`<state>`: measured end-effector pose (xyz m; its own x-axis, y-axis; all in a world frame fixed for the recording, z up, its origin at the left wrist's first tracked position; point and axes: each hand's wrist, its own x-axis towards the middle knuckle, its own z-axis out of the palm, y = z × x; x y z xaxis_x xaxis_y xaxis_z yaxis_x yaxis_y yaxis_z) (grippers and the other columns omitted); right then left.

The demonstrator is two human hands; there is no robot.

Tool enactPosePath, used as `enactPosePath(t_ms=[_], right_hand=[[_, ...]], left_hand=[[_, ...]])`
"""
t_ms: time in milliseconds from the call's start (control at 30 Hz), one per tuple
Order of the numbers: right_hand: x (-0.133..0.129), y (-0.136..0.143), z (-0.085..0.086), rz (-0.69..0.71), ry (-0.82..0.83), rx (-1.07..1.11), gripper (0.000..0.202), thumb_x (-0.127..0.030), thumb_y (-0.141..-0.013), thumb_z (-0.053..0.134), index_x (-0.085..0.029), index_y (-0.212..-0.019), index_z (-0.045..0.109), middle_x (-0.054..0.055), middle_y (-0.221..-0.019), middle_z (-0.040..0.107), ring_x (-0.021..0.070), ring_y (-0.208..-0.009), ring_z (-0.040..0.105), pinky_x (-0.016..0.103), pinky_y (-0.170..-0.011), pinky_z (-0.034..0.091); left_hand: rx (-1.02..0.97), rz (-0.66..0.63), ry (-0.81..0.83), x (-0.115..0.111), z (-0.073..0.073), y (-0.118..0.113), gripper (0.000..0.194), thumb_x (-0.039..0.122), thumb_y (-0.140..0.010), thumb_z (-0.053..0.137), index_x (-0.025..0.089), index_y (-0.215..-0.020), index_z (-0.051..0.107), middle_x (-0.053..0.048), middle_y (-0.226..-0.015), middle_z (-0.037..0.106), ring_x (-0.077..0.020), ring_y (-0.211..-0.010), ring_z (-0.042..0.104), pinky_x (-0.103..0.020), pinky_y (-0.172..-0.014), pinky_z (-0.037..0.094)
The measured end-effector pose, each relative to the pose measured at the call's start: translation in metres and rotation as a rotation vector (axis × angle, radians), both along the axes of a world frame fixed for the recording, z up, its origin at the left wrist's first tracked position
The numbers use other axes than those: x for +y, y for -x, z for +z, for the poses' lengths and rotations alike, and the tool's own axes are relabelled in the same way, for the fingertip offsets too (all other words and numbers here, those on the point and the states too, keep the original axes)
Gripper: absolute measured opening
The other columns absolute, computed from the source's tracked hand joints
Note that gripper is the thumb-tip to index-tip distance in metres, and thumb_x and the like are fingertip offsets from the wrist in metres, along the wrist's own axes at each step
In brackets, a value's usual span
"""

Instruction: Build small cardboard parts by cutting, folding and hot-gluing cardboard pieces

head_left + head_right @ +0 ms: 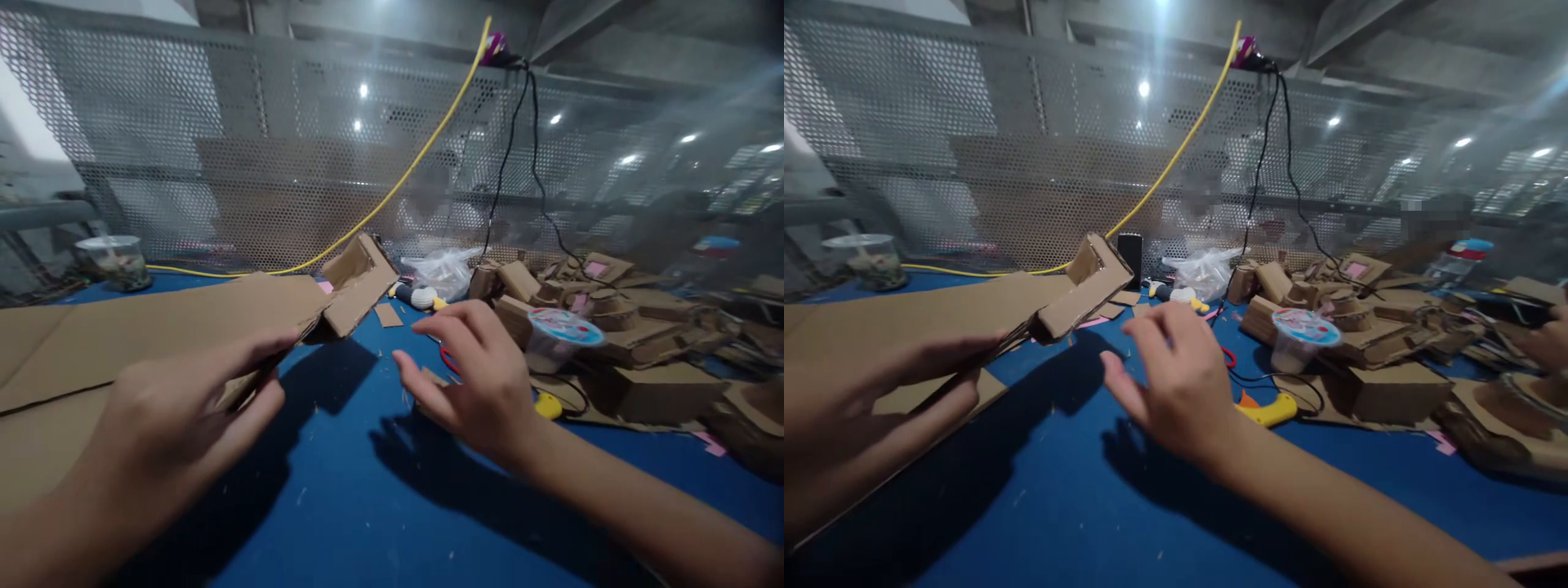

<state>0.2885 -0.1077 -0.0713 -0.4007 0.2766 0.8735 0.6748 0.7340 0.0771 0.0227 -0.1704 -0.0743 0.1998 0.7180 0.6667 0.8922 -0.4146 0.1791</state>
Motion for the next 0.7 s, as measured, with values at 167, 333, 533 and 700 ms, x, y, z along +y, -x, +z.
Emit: enactPosePath(t_ms=[167,333,533,700], right_hand=[[-0.013,0.036,0.004,-0.138,-0.126,-0.034,0.016,-0.028,-0.091,0.056,-0.016,-0.084,0.065,0.011,-0.083,0.058,0.0249,-0.079,0.051,0.037,-0.067,0.042],[-0.001,0.056,0.013,-0.186,0.030,0.017,0.018,-0.027,-0.088,0.057,-0.012,-0.094,0.066,0.013,-0.091,0.060,0.0270,-0.086,0.053,0.039,-0.072,0.042],[0.002,0.061,0.020,-0.283,0.077,-0.008,0.018,-0.026,-0.087,0.057,-0.011,-0.091,0.067,0.014,-0.093,0.060,0.0277,-0.088,0.053,0.040,-0.074,0.042],[0.006,0.063,0.020,-0.361,0.135,-0.052,0.015,-0.022,-0.086,0.059,-0.011,-0.089,0.068,0.015,-0.092,0.061,0.0295,-0.089,0.054,0.038,-0.071,0.040]], left_hand=[[0.137,-0.048,-0.159,0.006,0.023,-0.029,0.024,0.025,-0.094,0.047,0.015,-0.104,0.066,-0.002,-0.086,0.077,-0.0182,-0.067,0.073,-0.026,-0.060,0.052],[0.172,-0.115,-0.241,0.014,0.029,-0.044,0.028,0.016,-0.088,0.044,0.009,-0.106,0.065,-0.009,-0.085,0.076,-0.0231,-0.069,0.073,-0.029,-0.057,0.049],[0.184,-0.121,-0.210,0.020,0.025,-0.051,0.030,0.011,-0.085,0.044,0.008,-0.107,0.064,-0.010,-0.084,0.075,-0.0227,-0.065,0.071,-0.030,-0.055,0.047],[0.204,-0.107,-0.225,0.017,0.025,-0.053,0.031,0.010,-0.083,0.044,0.008,-0.106,0.064,-0.010,-0.082,0.075,-0.0224,-0.061,0.069,-0.031,-0.054,0.045]])
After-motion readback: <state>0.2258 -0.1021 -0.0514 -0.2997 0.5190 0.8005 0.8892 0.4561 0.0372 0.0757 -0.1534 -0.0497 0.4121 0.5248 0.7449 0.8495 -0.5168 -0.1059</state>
